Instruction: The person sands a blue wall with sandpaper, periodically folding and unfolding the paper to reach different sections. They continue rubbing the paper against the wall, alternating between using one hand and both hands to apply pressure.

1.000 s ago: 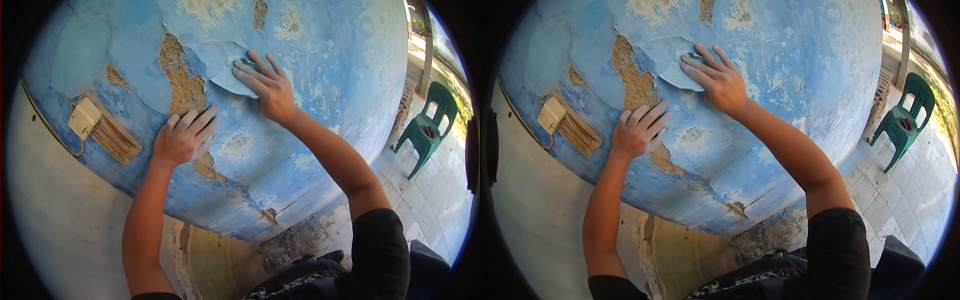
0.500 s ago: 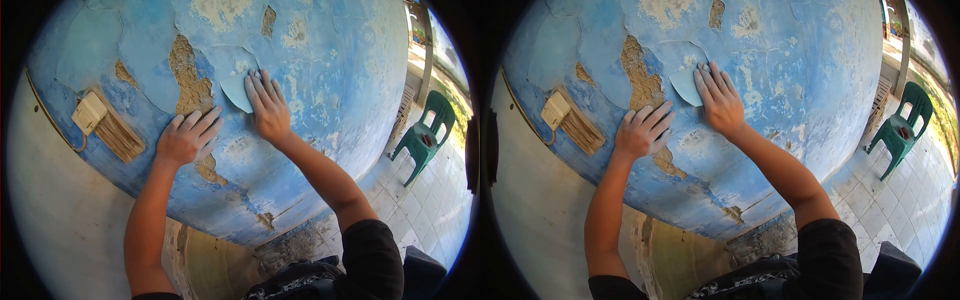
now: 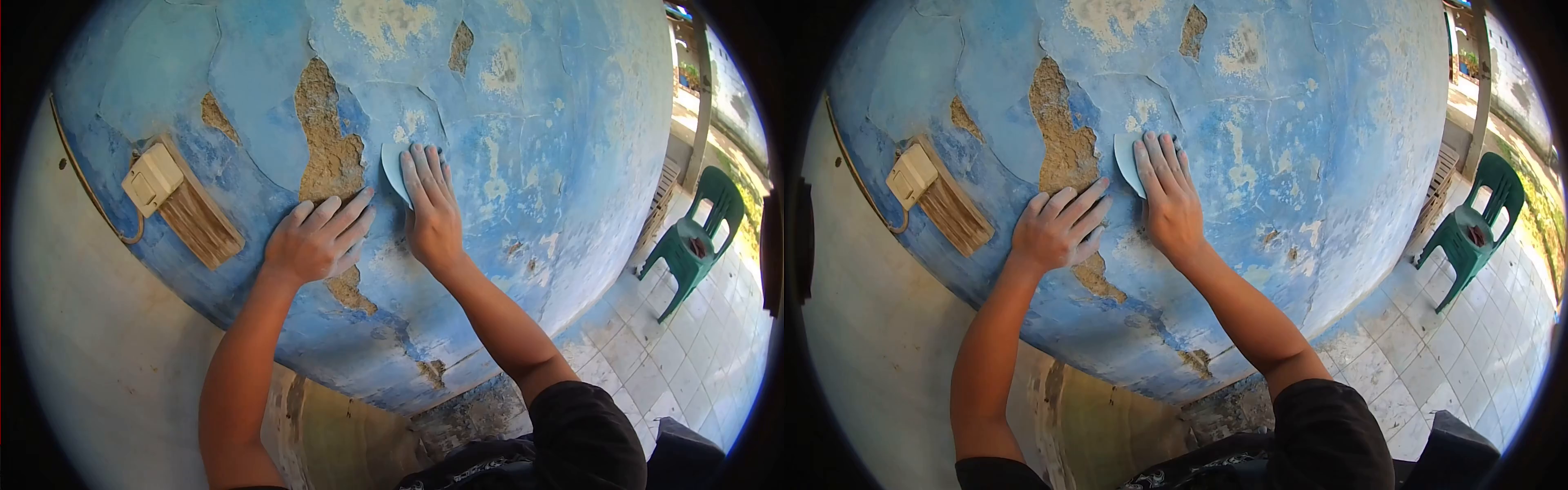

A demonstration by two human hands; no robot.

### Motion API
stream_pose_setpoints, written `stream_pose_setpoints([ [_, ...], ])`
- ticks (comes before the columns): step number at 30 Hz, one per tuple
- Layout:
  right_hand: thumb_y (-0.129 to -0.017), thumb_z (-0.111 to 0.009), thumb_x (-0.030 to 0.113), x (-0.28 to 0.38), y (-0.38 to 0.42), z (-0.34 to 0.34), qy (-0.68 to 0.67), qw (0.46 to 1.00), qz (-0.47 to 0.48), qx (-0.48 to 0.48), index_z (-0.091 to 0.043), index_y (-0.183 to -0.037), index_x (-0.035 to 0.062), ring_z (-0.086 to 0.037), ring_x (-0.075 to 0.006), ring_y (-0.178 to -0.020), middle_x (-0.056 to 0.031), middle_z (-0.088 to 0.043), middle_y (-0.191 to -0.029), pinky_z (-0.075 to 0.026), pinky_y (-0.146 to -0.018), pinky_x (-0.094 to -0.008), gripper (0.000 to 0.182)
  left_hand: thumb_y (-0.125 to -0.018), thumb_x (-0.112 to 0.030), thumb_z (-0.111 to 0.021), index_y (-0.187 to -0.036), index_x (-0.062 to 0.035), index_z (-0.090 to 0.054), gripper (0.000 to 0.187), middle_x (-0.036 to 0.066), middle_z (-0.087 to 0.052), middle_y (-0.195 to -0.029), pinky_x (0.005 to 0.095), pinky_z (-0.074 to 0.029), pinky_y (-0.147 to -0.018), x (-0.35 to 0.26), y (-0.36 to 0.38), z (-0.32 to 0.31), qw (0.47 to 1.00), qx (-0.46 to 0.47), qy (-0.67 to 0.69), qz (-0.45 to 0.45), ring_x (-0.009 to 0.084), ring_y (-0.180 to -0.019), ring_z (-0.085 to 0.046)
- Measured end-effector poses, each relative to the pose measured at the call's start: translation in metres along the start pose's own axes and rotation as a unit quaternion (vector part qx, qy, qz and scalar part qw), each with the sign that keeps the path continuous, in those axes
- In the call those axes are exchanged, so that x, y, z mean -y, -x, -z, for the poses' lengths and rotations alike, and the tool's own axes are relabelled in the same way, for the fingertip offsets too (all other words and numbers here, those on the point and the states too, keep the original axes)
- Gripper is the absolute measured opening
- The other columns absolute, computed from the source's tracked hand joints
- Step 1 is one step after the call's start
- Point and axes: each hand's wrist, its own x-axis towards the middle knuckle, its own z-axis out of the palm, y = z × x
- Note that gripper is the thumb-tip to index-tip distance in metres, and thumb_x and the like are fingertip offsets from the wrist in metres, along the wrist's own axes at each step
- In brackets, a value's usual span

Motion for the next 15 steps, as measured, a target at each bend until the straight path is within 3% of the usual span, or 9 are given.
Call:
stream_pose_setpoints([
  [5, -0.091, -0.059, -0.003, 0.012, -0.028, -0.018, -0.007, 0.992, -0.066, -0.103, -0.052, -0.155, -0.0016, -0.044, -0.0446, -0.152, -0.0237, -0.051, -0.161, -0.035, -0.124, -0.0568, 0.065, -0.089, -0.038, -0.075, -0.127, -0.024, -0.073, 0.041, -0.009, -0.063, -0.15, 0.0347, -0.04, -0.099, -0.002, -0.003, 0.003, 1.0, 0.01, -0.01, 0.0, 0.0163, -0.119, -0.054],
  [8, -0.092, -0.059, -0.003, 0.027, -0.002, -0.025, -0.031, 0.989, -0.102, -0.107, -0.053, -0.154, -0.0015, -0.044, -0.0449, -0.152, -0.024, -0.052, -0.16, -0.034, -0.125, -0.0568, 0.063, -0.091, -0.039, -0.074, -0.131, -0.0261, -0.072, 0.042, -0.011, -0.062, -0.153, 0.0352, -0.039, -0.102, -0.003, -0.001, -0.001, 1.0, -0.002, -0.022, 0.014, 0.0168, -0.122, -0.054],
  [12, -0.093, -0.059, -0.002, 0.024, 0.02, -0.027, -0.023, 0.992, -0.082, -0.097, -0.055, -0.153, -0.0017, -0.044, -0.0445, -0.152, -0.0232, -0.054, -0.159, -0.034, -0.125, -0.0572, 0.06, -0.092, -0.039, -0.073, -0.137, -0.0299, -0.07, 0.046, -0.012, -0.058, -0.158, 0.0356, -0.038, -0.103, -0.004, 0.0, -0.001, 0.999, 0.025, -0.033, 0.018, 0.0163, -0.129, -0.053],
  [15, -0.093, -0.061, -0.002, 0.015, -0.009, -0.025, -0.018, 0.99, -0.066, -0.124, -0.056, -0.152, -0.001, -0.045, -0.0442, -0.152, -0.0221, -0.054, -0.159, -0.035, -0.124, -0.0577, 0.06, -0.092, -0.042, -0.073, -0.142, -0.0332, -0.067, 0.051, -0.012, -0.053, -0.162, 0.0355, -0.037, -0.104, -0.005, -0.004, -0.001, 0.999, 0.032, -0.033, 0.027, 0.0148, -0.139, -0.049],
])
